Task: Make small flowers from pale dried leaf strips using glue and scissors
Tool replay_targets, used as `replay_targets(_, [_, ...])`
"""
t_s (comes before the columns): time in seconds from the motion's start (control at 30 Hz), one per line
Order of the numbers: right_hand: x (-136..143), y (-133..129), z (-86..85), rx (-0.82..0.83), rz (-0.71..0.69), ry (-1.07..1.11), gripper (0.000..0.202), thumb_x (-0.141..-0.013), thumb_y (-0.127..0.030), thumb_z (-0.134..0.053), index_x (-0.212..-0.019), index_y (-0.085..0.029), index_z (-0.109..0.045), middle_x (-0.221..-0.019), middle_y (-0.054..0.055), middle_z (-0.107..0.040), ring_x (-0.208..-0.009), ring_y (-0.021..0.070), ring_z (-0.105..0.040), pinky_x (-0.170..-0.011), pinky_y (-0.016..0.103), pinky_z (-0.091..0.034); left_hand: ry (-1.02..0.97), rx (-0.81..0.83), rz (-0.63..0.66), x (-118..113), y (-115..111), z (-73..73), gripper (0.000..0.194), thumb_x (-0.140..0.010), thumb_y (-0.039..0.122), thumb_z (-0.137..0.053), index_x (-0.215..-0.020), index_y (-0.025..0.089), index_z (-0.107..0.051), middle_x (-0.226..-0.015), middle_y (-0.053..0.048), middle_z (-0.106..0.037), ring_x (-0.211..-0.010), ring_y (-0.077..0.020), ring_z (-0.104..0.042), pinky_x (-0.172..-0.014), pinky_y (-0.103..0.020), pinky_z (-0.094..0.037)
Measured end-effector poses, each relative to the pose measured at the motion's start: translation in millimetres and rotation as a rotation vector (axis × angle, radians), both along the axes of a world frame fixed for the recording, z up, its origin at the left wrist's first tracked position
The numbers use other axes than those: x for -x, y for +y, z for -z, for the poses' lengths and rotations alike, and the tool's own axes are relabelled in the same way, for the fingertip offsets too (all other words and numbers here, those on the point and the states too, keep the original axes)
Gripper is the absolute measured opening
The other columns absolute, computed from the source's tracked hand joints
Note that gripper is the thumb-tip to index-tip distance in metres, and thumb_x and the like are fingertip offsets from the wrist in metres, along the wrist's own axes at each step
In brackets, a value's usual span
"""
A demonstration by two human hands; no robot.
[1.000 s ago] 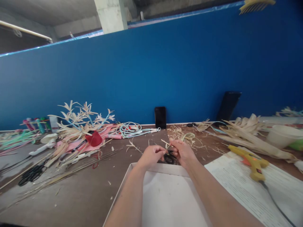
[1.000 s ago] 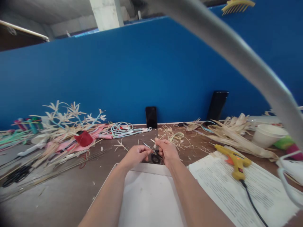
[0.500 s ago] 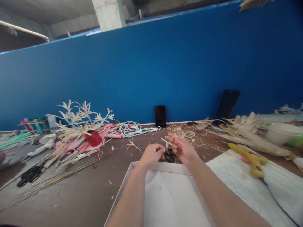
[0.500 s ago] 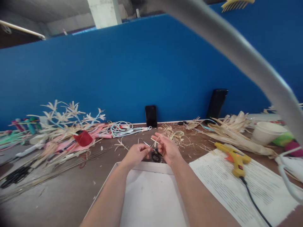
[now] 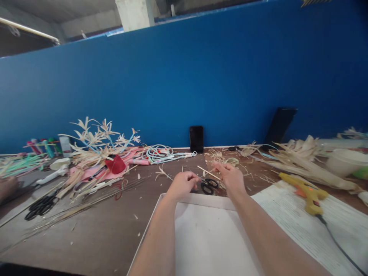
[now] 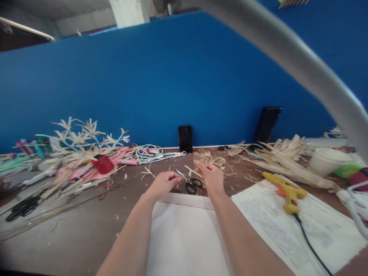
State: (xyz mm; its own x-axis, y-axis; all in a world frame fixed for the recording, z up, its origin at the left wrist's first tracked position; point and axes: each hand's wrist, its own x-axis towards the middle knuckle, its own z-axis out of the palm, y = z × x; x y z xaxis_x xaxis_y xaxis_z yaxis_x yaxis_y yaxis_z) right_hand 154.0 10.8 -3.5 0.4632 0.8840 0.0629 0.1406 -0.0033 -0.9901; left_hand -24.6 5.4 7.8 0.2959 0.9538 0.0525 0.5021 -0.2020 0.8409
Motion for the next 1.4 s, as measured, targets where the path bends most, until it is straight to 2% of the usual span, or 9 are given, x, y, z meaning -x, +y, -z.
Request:
replay_targets(0.37, [-0.7, 1.7, 4.3, -0.019, 0.123, -0.038, 0.047, -0.061, -0.063, -0.059, -0.058, -0.017, -0.065, -0.038, -0.003, -0.043, -0.038, 0.0104, -0.035, -0.04, 0.025, -0.028, 0.054, -0.079, -0.098, -0.7, 0.0, 0.0, 0.023, -0.079, 0.033, -0.044, -0.073, 0.018, -0.061, -0.066, 0.0, -0.064, -0.058, -0.0122, -0.051, -0.055, -0.022, -0.034])
replay_targets(0.53, [-0.7, 1.9, 5.7, -0.024, 0.112, -0.034, 0.047, -0.064, -0.063, -0.057, -0.058, -0.018, -0.064, -0.037, -0.004, -0.043, -0.037, 0.0107, -0.034, -0.041, 0.026, -0.028, 0.094, -0.114, -0.135, -0.4, 2.3, 4.2, 0.034, -0.084, 0.039, -0.036, -0.067, 0.019, -0.058, -0.066, -0.001, -0.063, -0.062, -0.0135, -0.053, -0.06, -0.023, -0.036])
replay_targets(0.63, [-1.3, 1.4, 5.1, -0.031, 0.113, -0.045, 0.046, -0.064, -0.063, -0.057, -0.058, -0.018, -0.063, -0.039, -0.004, -0.044, -0.037, 0.0102, -0.034, -0.041, 0.026, -0.028, 0.086, -0.165, -0.327, 2.7, 3.3, 2.6, 0.042, -0.085, 0.048, -0.032, -0.071, 0.019, -0.058, -0.067, -0.003, -0.061, -0.064, -0.0154, -0.053, -0.062, -0.025, -0.036])
replay_targets(0.73, [0.4, -0.1, 3.0, -0.046, 0.076, -0.045, 0.045, -0.065, -0.062, -0.058, -0.058, -0.018, -0.063, -0.038, -0.004, -0.043, -0.037, 0.01, -0.033, -0.041, 0.025, -0.028, -0.023, -0.243, -0.504, 4.6, 4.2, 0.1, 0.042, -0.084, 0.051, -0.034, -0.093, 0.019, -0.06, -0.09, -0.006, -0.065, -0.083, -0.0185, -0.057, -0.074, -0.028, -0.04])
replay_targets(0.87, [7.0, -3.0, -0.7, -0.088, -0.015, -0.013, 0.044, -0.065, -0.06, -0.059, -0.057, -0.017, -0.062, -0.038, -0.004, -0.042, -0.037, 0.0098, -0.034, -0.04, 0.025, -0.027, -0.243, -0.203, -0.364, -3.6, 4.7, 2.6, 0.043, -0.085, 0.046, -0.037, -0.11, 0.018, -0.057, -0.115, -0.008, -0.059, -0.107, -0.0193, -0.052, -0.088, -0.028, -0.04])
replay_targets(1.07, [17.0, -7.5, -2.8, -0.173, -0.137, 0.033, 0.041, -0.064, -0.057, -0.062, -0.056, -0.017, -0.06, -0.038, -0.005, -0.041, -0.039, 0.0089, -0.034, -0.041, 0.023, -0.028, -0.439, 0.164, -0.019, -25.2, -0.3, 7.7, 0.036, -0.08, 0.044, -0.051, -0.1, 0.016, -0.062, -0.086, -0.007, -0.068, -0.073, -0.015, -0.063, -0.064, -0.026, -0.051])
replay_targets(1.23, [18.0, -5.9, 0.5, -0.157, -0.236, 0.118, 0.042, -0.068, -0.057, -0.059, -0.065, -0.016, -0.066, -0.041, -0.002, -0.049, -0.038, 0.008, -0.037, -0.039, 0.022, -0.028, -0.44, 0.256, -0.082, -26.2, -2.9, 0.2, 0.017, -0.076, 0.028, -0.059, -0.077, 0.012, -0.063, -0.066, -0.004, -0.066, -0.052, -0.0089, -0.058, -0.052, -0.022, -0.049])
replay_targets(1.33, [16.4, -3.6, 1.3, -0.114, -0.376, 0.367, 0.051, -0.075, -0.061, -0.048, -0.088, -0.016, -0.068, -0.071, 0.007, -0.067, -0.042, 0.0081, -0.043, -0.037, 0.021, -0.031, -0.431, 0.272, -0.132, -23.7, -3.0, -3.6, 0.014, -0.077, 0.024, -0.056, -0.073, 0.011, -0.061, -0.064, -0.004, -0.065, -0.049, -0.0076, -0.057, -0.049, -0.02, -0.048])
replay_targets(1.4, [15.8, -3.9, 0.4, -0.084, -0.5, 0.516, 0.05, -0.077, -0.059, -0.047, -0.099, -0.018, -0.066, -0.093, 0.01, -0.067, -0.046, 0.0077, -0.046, -0.039, 0.021, -0.035, -0.43, 0.274, -0.14, -23.3, -3.0, -4.3, 0.014, -0.077, 0.023, -0.055, -0.073, 0.011, -0.061, -0.064, -0.004, -0.065, -0.048, -0.0071, -0.056, -0.047, -0.019, -0.047])
